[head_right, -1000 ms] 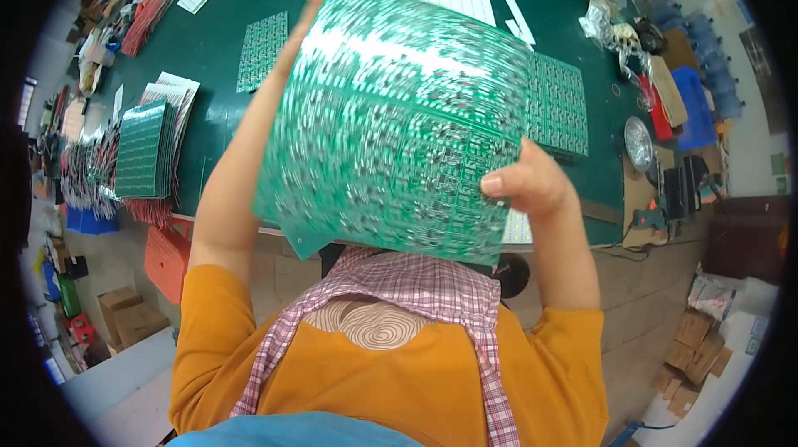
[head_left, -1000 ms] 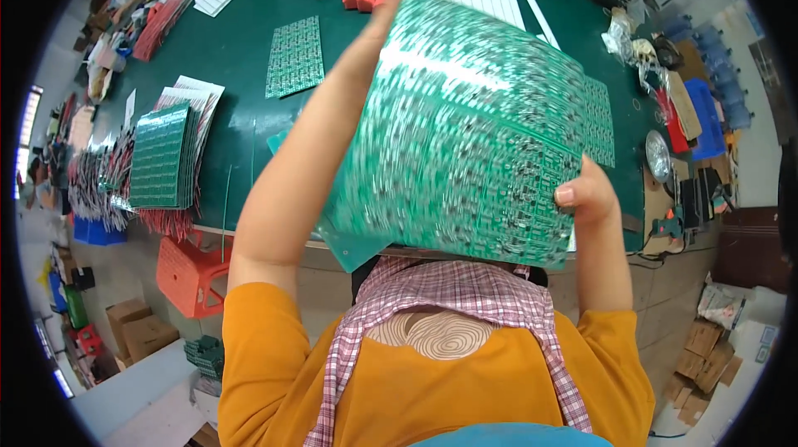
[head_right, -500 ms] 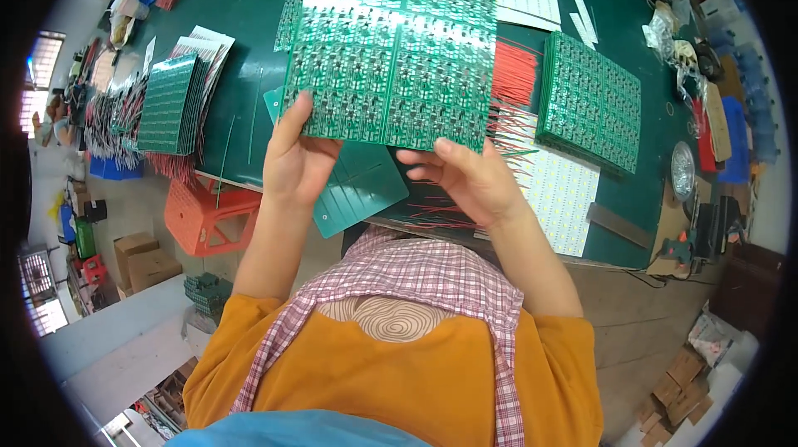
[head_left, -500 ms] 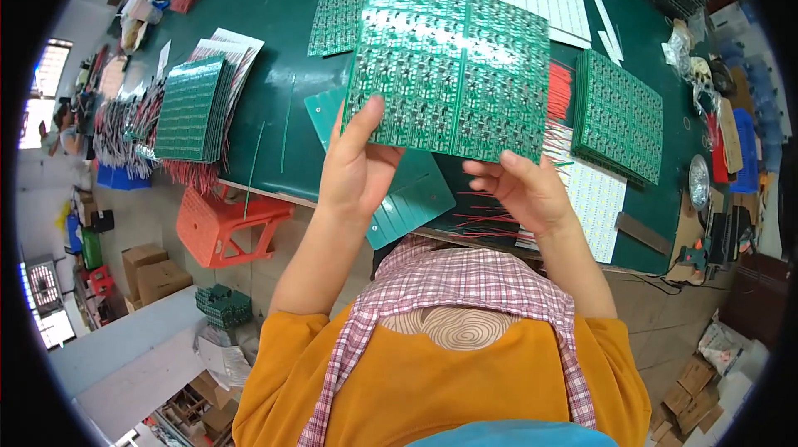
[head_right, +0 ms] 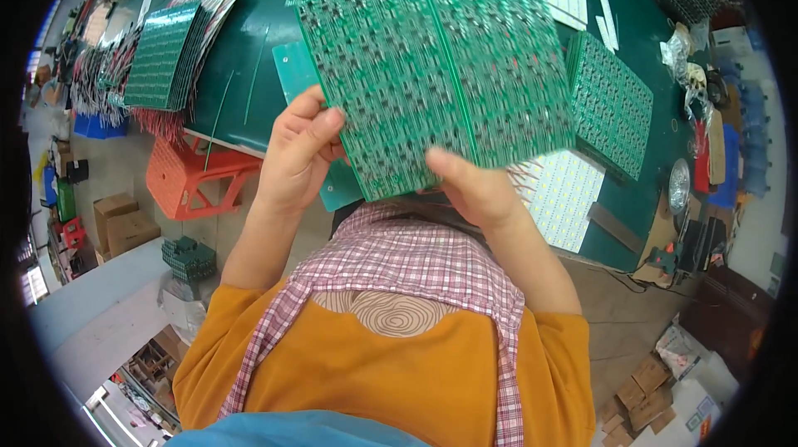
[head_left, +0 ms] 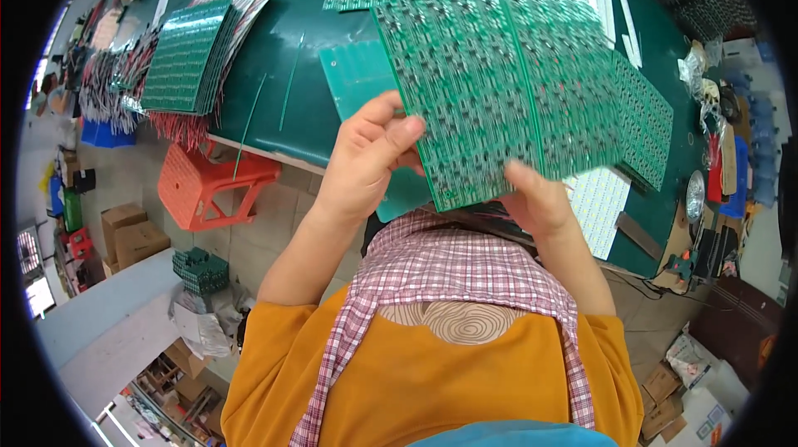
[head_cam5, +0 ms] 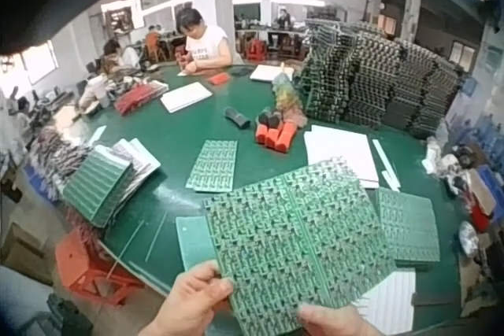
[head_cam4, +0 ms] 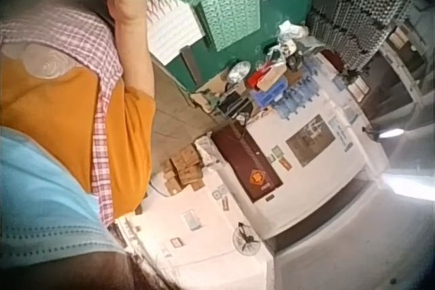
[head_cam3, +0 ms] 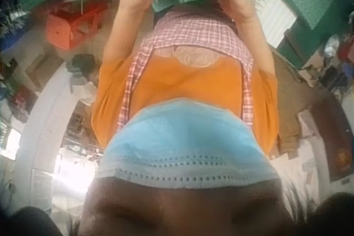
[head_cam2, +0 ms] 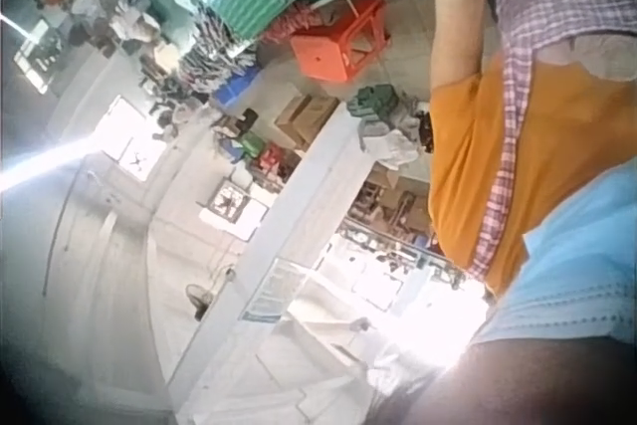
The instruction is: Inspecting and sorting stacks of printed circuit board panels on an assembly table.
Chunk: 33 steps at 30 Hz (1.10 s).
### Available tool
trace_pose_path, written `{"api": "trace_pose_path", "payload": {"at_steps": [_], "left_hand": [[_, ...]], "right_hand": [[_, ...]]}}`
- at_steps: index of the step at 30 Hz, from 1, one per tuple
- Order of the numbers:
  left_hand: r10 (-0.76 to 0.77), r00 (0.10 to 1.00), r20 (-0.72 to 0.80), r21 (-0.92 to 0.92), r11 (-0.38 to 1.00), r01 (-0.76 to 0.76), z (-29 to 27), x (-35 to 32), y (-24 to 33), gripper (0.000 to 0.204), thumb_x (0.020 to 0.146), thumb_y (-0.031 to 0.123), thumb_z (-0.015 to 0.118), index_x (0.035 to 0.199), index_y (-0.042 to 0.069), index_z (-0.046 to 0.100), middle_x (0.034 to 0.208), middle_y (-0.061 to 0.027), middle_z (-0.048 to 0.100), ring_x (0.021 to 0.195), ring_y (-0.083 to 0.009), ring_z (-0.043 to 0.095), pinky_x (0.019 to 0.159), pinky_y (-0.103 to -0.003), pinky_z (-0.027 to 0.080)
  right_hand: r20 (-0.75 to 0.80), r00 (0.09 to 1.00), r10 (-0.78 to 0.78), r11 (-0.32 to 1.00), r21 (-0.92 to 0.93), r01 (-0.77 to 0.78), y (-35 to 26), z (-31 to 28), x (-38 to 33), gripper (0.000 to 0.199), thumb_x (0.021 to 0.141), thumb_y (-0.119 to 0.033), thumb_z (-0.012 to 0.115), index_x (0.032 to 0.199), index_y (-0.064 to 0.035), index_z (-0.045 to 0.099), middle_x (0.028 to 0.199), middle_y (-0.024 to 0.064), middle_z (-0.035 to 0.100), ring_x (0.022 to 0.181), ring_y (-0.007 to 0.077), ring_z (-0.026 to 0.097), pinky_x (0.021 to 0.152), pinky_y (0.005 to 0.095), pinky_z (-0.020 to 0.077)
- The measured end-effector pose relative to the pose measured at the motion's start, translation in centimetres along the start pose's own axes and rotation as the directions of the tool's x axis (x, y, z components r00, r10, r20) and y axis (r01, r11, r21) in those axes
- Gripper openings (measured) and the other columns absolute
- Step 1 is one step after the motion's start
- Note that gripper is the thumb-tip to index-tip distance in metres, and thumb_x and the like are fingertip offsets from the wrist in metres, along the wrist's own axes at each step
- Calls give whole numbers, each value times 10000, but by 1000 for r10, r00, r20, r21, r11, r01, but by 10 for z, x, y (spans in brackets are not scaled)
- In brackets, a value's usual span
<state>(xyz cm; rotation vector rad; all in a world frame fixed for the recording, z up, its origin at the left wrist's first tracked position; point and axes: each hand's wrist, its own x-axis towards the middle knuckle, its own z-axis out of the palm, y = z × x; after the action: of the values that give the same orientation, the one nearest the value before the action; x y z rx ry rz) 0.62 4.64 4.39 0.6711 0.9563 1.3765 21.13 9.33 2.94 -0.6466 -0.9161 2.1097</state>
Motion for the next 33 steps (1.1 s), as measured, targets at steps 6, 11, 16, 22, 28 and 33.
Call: {"api": "trace_pose_path", "payload": {"at_steps": [6,11,16,22,28,33], "left_hand": [[355,846,-399,316,919,-237,-39,-8,17,279,930,192,502,1118,-7,554,804,-48,622,640,-75,559,571,-182,433],[286,819,-497,358,928,-106,-68,-25,3,258,912,149,515,1127,11,551,811,-25,609,680,-56,531,599,-177,414],[193,859,-474,314,949,-40,-59,-25,-23,261,900,116,517,1138,12,536,848,-4,596,737,-52,531,612,-184,417],[131,890,-437,277,961,-5,-54,-23,-30,243,907,118,501,1124,14,531,823,27,572,736,-48,526,621,-192,414],[113,895,-432,246,969,-4,-53,-23,-32,233,916,128,482,1118,24,533,859,20,585,744,-50,526,629,-199,415],[101,906,-412,239,971,1,-54,-23,-32,232,923,138,467,1111,22,537,848,17,586,737,-54,524,626,-206,414]], "right_hand": [[-183,982,-53,963,-268,2,1,1,15,392,815,-135,642,1156,14,518,1102,95,572,1008,193,536,898,337,420],[-240,968,-74,811,-579,-81,16,11,29,334,818,-205,666,1051,22,588,1009,73,608,915,159,557,827,294,437],[-226,974,-34,799,-591,-110,21,17,39,363,809,-252,677,1033,22,593,973,75,616,849,159,573,755,298,464],[-239,971,15,719,-673,-177,12,28,39,346,812,-271,672,1005,8,605,914,70,626,765,153,583,659,300,481],[-262,965,14,645,-735,-209,5,36,41,300,821,-272,657,933,4,624,828,60,633,711,146,586,630,302,482],[-277,960,29,652,-723,-228,6,39,44,285,828,-267,647,919,2,624,802,64,631,677,146,585,617,299,480]]}}
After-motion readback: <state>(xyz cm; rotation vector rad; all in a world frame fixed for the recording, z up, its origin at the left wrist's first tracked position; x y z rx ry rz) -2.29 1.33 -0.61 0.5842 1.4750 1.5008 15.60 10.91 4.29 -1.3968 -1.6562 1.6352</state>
